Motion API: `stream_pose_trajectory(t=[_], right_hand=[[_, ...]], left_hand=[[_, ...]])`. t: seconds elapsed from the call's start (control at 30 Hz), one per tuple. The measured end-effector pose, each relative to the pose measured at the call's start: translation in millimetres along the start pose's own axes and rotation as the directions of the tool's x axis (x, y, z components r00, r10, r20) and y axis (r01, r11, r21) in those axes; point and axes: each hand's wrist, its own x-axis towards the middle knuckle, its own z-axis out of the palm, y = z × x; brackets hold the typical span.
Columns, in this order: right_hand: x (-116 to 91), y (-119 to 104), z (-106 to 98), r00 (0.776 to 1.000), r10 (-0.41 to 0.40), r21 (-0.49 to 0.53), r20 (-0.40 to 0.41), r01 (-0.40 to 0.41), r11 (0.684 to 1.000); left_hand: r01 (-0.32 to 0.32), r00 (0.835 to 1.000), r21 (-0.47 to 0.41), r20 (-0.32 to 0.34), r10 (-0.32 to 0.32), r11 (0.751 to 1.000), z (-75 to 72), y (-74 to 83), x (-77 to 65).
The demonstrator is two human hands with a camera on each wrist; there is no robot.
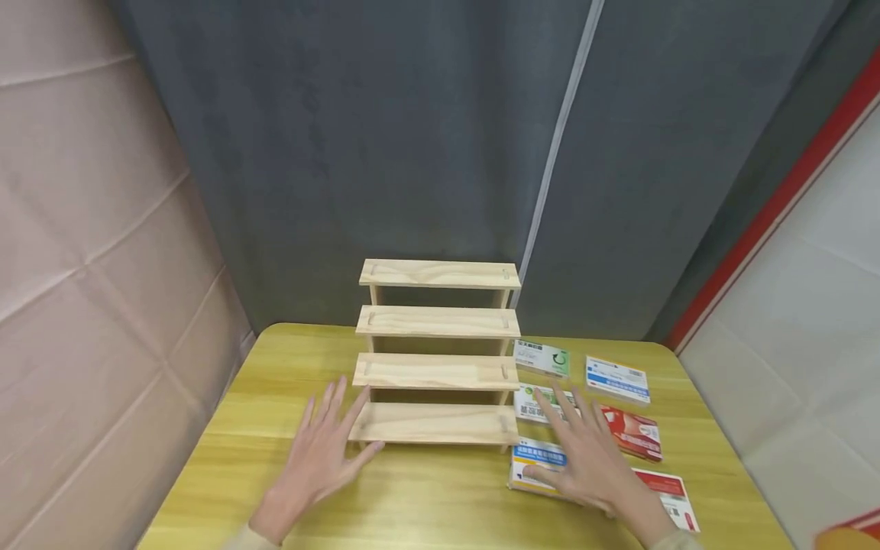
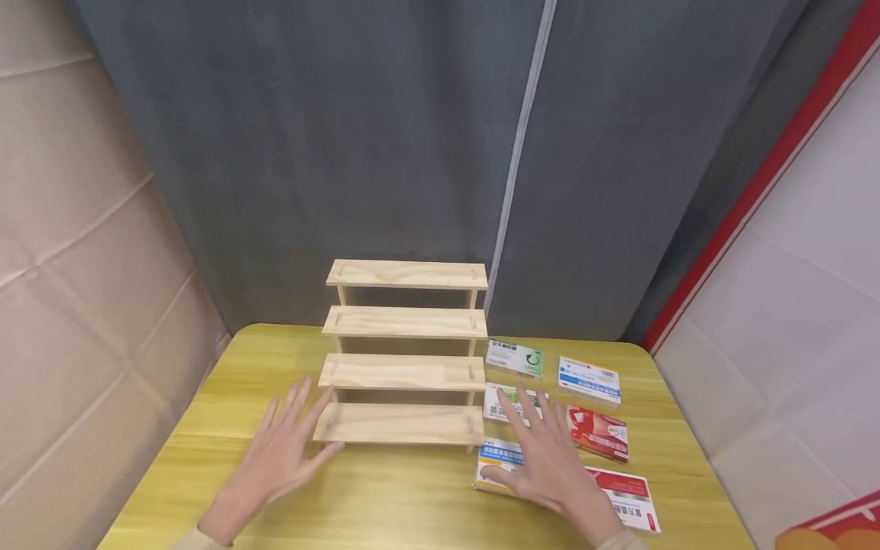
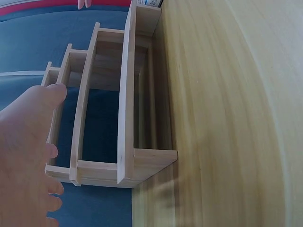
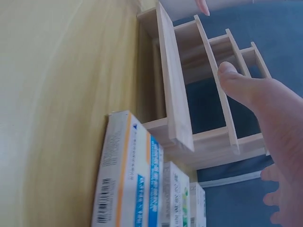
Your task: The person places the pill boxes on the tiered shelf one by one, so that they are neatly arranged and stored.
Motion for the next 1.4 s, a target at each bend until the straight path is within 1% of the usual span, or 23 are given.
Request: stream_pose_trajectory(t=[0.07, 0.13, 0.2, 0.3, 0.4, 0.57, 0.77, 0.97, 1.13, 1.3, 1.4], right_hand=[[-4.5, 2.0, 2.4, 1.000, 0.010, -0.018, 0.002, -0.010, 1.000], [-8.6, 4.4, 5.4, 1.000, 0.005, -0.035, -0.013, -0.005, 0.999], [-12.5, 6.4, 8.6, 1.000, -0.003, -0.038, -0.031, 0.002, 0.999], [-17.7, 7.9, 12.2, 0.999, 0.000, -0.023, -0.043, -0.001, 1.000], [-22.1, 8.3, 13.8, 0.999, 0.028, 0.007, -0.029, -0.027, 1.000], [-32.4, 10.6, 15.1, 0.998, 0.066, 0.035, 0.003, -0.066, 0.997], [-41.4, 15.1, 21.3, 0.998, 0.056, 0.040, 0.001, -0.056, 0.998], [-48.1, 21.3, 28.0, 0.994, 0.095, 0.042, 0.062, -0.098, 0.994], [-54.0, 26.7, 34.6, 0.987, 0.123, 0.059, 0.099, -0.129, 0.990], [-57.2, 29.1, 39.1, 0.986, 0.126, 0.074, 0.114, -0.135, 0.988], [-56.7, 30.9, 40.4, 0.987, 0.115, 0.069, 0.116, -0.124, 0.990]], left_hand=[[0.024, 0.999, -0.015, 0.025, -0.023, 1.000, 2.0, 0.4, -2.1], [0.044, 0.998, -0.026, 0.042, -0.043, 0.999, 4.2, 0.5, -3.8], [0.060, 0.997, -0.038, 0.046, -0.059, 0.997, 6.9, -0.2, -5.5], [0.071, 0.997, -0.054, 0.028, -0.069, 0.996, 11.8, -1.9, -8.1], [0.084, 0.996, -0.063, 0.023, -0.083, 0.994, 16.4, -3.4, -10.4], [0.123, 0.991, -0.080, 0.060, -0.118, 0.989, 21.4, -3.4, -15.9], [0.171, 0.982, -0.131, 0.107, -0.157, 0.977, 23.8, -4.0, -19.5], [0.204, 0.972, -0.150, 0.145, -0.182, 0.967, 28.4, -6.0, -17.3], [0.215, 0.969, -0.152, 0.159, -0.191, 0.965, 38.8, -10.4, -13.1], [0.207, 0.972, -0.178, 0.153, -0.180, 0.962, 49.1, -16.9, -6.5], [0.207, 0.972, -0.204, 0.154, -0.178, 0.957, 53.0, -20.5, -3.4]])
